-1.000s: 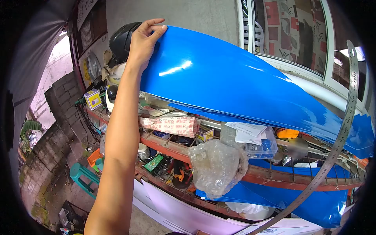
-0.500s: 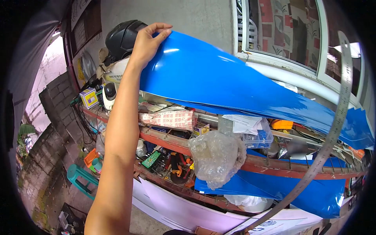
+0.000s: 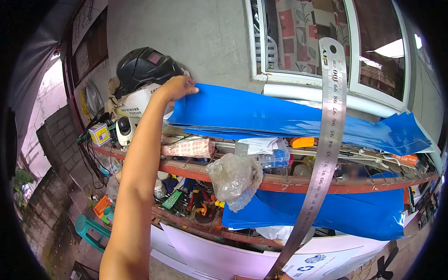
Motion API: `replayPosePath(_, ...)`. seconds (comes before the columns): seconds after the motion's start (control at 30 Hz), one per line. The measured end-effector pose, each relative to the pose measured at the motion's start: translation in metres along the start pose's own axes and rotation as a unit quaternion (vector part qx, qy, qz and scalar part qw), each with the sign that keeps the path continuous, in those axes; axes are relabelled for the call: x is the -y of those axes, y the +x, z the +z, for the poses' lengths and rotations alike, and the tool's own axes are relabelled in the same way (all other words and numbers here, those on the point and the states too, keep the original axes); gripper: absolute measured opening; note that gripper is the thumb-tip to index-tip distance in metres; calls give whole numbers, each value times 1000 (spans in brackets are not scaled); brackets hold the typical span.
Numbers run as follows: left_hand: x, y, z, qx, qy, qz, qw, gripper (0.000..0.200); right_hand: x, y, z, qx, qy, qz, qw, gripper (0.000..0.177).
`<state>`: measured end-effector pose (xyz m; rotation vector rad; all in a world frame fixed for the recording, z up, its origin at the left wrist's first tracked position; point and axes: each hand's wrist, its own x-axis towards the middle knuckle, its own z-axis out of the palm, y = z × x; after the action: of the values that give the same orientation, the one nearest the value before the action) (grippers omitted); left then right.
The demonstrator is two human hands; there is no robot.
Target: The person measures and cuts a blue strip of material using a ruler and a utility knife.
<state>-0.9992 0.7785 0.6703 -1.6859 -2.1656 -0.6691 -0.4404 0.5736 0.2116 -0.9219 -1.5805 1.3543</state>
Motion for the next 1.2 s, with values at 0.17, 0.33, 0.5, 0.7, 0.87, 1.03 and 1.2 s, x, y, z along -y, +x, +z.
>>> replayPosePath(0.17, 22, -2, 3, 7, -14, 65, 998, 52, 0, -12, 0, -1, 38, -9, 999, 30)
replayPosePath(0.33, 19, -14, 1, 32, 48, 65, 996, 53, 4, -14, 3, -20, 32, 27, 999, 29)
replayPosePath(0.5, 22, -14, 11, 12, 96, 49, 994, 46, 10, -18, 7, -16, 47, -2, 999, 28)
replayPosePath(0.7, 20, -15, 17, 31, 137, 41, 989, 45, 5, -20, 11, -14, 79, 57, 995, 28)
replayPosePath(0.87, 12, -22, 16, 22, 141, 34, 989, 41, 11, -21, 8, 0, 52, 54, 997, 25)
replayPosePath(1.03, 25, -13, 25, 6, 162, 55, 985, 31, 17, -19, 8, -10, 68, 63, 996, 26)
replayPosePath(1.2, 20, -15, 26, -9, 168, 44, 985, 30, 14, -18, 8, -6, 58, 53, 997, 26)
